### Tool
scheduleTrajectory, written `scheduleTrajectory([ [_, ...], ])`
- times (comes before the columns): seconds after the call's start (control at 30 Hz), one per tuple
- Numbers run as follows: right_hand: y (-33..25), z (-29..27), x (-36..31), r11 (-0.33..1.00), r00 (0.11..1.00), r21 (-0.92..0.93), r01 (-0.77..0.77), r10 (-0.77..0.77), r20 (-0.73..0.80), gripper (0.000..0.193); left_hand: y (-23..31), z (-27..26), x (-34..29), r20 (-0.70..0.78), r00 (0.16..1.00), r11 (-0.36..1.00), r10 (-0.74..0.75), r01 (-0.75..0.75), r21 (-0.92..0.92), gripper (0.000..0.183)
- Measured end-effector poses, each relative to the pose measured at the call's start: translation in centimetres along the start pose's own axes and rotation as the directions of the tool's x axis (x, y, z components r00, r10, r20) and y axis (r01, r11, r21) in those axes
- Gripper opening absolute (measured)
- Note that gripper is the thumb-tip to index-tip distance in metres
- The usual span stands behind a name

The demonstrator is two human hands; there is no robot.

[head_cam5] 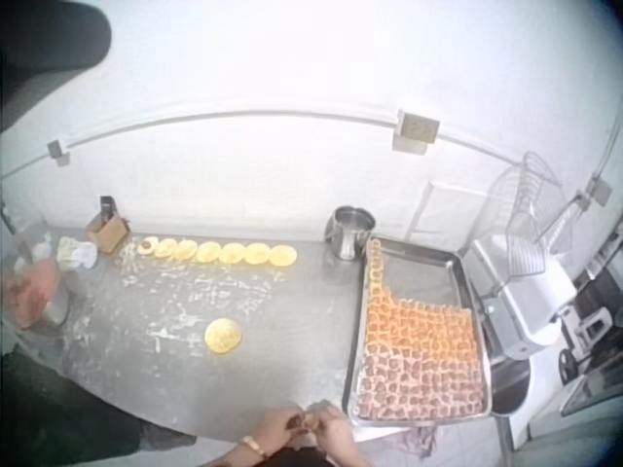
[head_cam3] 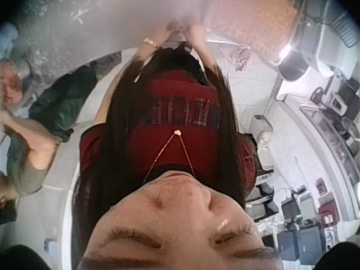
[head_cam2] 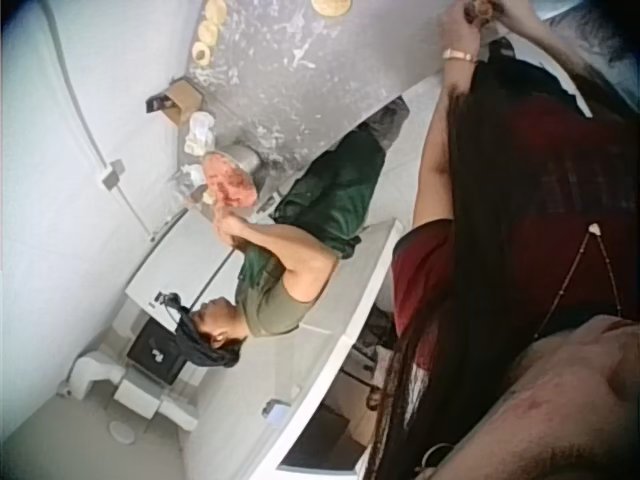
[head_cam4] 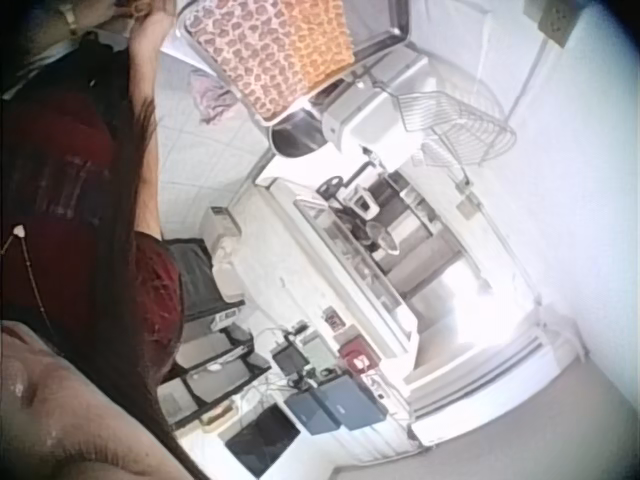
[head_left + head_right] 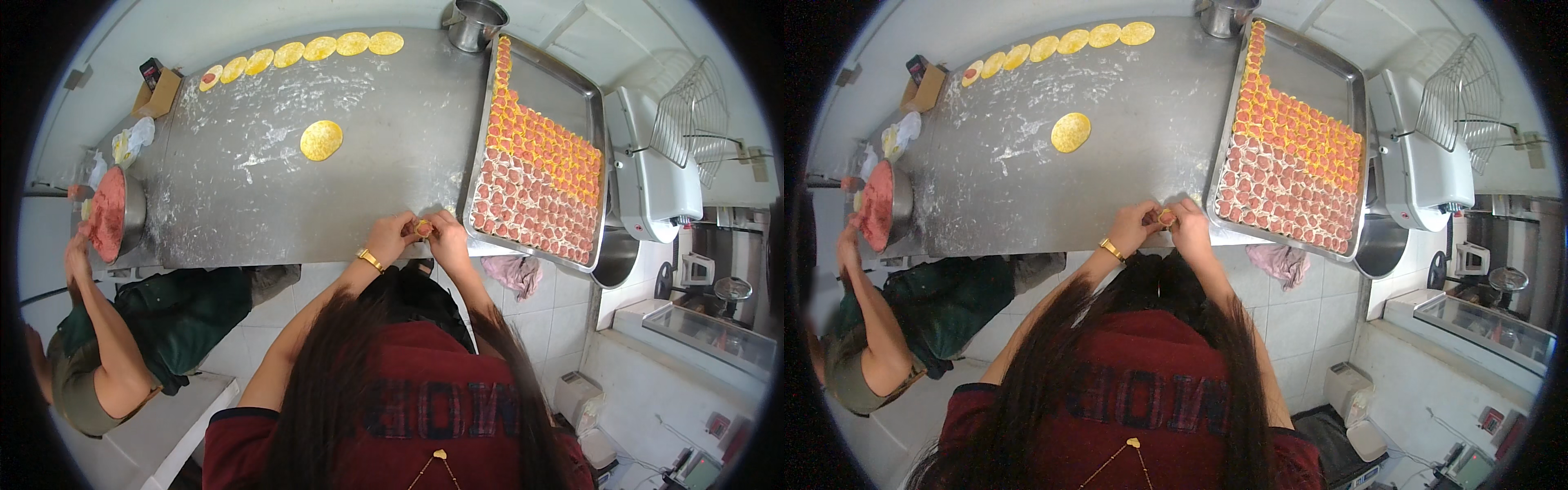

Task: The person places a small amount of filling onto round yellow dough discs, folds them into half-moon shapes, and places the finished dumplings onto a metal tray. Another person works alongside, preparing dough and adding filling.

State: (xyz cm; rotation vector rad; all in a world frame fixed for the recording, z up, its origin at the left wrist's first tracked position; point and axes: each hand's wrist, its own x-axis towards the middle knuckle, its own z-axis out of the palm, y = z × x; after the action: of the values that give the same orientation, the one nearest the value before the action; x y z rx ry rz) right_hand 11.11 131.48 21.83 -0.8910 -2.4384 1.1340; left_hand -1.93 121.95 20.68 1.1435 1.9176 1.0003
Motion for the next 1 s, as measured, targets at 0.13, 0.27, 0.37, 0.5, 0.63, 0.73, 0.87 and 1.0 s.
scheduleTrajectory([
  [0.13, -0.2, -0.2, 0.0, 0.994, 0.986, -0.013, 0.104, -0.105, -0.131, 0.037, -0.1, -0.3, -0.2, -0.022, 0.999, 0.998, 0.036, -0.034, 0.054, 0.027],
  [0.27, -0.4, -0.1, -0.5, 0.998, 0.996, -0.056, -0.03, 0.025, -0.08, 0.029, -0.3, -0.2, -0.2, -0.101, 0.986, 0.989, 0.135, -0.141, -0.054, 0.026],
  [0.37, -0.5, 0.5, -0.3, 0.997, 0.999, -0.076, -0.031, 0.028, -0.038, 0.029, -0.3, 0.0, 0.0, -0.06, 0.991, 0.993, 0.117, -0.115, 0.028, 0.028],
  [0.5, -0.5, 0.9, -0.2, 0.987, 0.994, -0.129, 0.097, -0.102, -0.031, 0.031, -0.4, 0.3, -0.4, -0.021, 1.0, 0.999, 0.016, -0.015, 0.041, 0.031],
  [0.63, -0.3, 0.8, -0.5, 0.981, 0.964, -0.073, 0.181, -0.192, -0.187, 0.031, -0.8, 0.4, -1.2, -0.082, 0.997, 1.0, 0.012, -0.013, -0.01, 0.032],
  [0.73, 0.0, 0.6, -0.8, 0.998, 0.994, -0.024, 0.054, -0.056, -0.09, 0.034, -1.3, 0.2, -1.0, -0.131, 0.984, 0.991, 0.123, -0.13, -0.046, 0.033],
  [0.87, 0.3, 0.8, -0.3, 0.999, 0.999, 0.023, -0.033, 0.034, -0.013, 0.04, -1.4, -0.1, -0.5, -0.002, 0.993, 0.987, 0.121, -0.12, -0.106, 0.035],
  [1.0, 0.1, 0.9, -0.8, 0.998, 0.982, -0.036, 0.047, -0.052, -0.18, 0.038, -1.4, 0.0, -0.5, -0.011, 0.995, 0.988, 0.101, -0.102, -0.115, 0.033],
])
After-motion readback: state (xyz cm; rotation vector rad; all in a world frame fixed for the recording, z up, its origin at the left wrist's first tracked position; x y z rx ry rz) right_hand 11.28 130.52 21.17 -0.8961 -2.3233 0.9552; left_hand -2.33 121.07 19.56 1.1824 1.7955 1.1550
